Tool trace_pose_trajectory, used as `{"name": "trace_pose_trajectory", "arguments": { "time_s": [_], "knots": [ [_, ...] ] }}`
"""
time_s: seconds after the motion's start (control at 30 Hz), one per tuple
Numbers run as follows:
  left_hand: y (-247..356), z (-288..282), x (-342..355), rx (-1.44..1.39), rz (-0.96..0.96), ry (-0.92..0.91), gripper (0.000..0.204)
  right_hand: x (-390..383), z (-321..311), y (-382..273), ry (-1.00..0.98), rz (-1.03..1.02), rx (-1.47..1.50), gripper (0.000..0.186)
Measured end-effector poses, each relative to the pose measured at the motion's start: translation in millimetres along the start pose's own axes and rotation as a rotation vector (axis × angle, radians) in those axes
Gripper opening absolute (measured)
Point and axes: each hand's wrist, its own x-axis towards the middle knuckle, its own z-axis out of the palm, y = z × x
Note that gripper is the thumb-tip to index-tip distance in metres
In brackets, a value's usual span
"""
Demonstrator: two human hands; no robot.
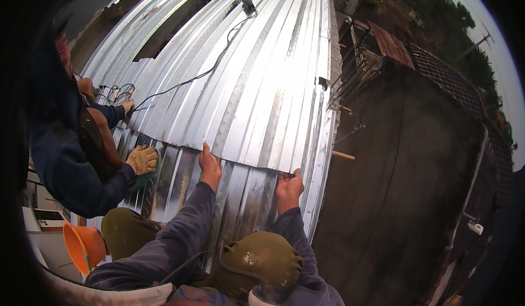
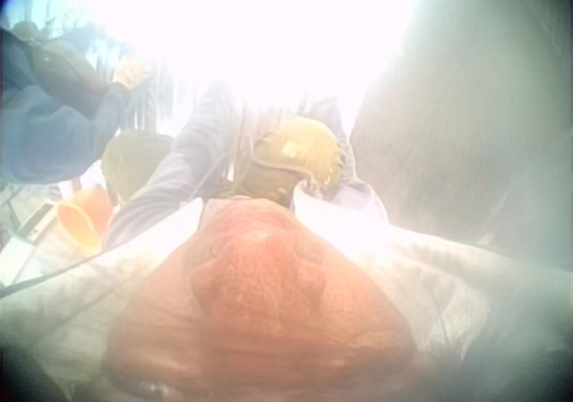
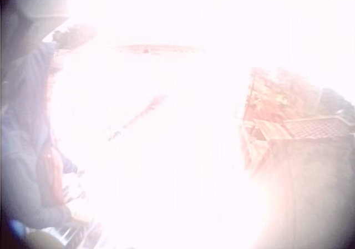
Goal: The person positions and secures corrugated metal sheets on a roof. They align the sheets, use a power drill to fasten them, and coordinate with a coworker to hold the material in place.
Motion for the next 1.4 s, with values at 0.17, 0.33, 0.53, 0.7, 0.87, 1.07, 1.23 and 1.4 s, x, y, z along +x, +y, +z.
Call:
{"name": "trace_pose_trajectory", "arguments": {
  "time_s": [0.17, 0.33, 0.53, 0.7, 0.87, 1.07, 1.23, 1.4],
  "knots": [
    [1, 2, 0, -0.025, -0.014, -0.006, 0.040, 0, -5, 3, -0.067, -0.028, 0.021, 0.022],
    [0, 1, -3, 0.011, -0.004, -0.013, 0.038, -5, -8, 9, -0.055, -0.034, -0.007, 0.025],
    [3, -2, -2, -0.001, -0.001, -0.044, 0.037, -4, -7, 9, -0.064, -0.031, -0.041, 0.027],
    [9, 6, -8, -0.029, -0.025, -0.022, 0.038, -6, -6, 6, -0.056, -0.037, -0.053, 0.024],
    [12, 8, -11, -0.034, -0.019, -0.034, 0.036, -5, -7, 5, -0.072, -0.038, -0.049, 0.022],
    [14, 1, -6, -0.011, -0.031, -0.057, 0.036, -5, -6, 8, -0.068, -0.038, -0.047, 0.023],
    [8, 11, -18, -0.029, -0.040, -0.035, 0.037, -3, -10, 3, -0.049, -0.042, -0.063, 0.027],
    [11, -4, -1, -0.002, -0.049, -0.074, 0.037, -10, -5, 12, -0.065, -0.012, -0.079, 0.030]
  ]
}}
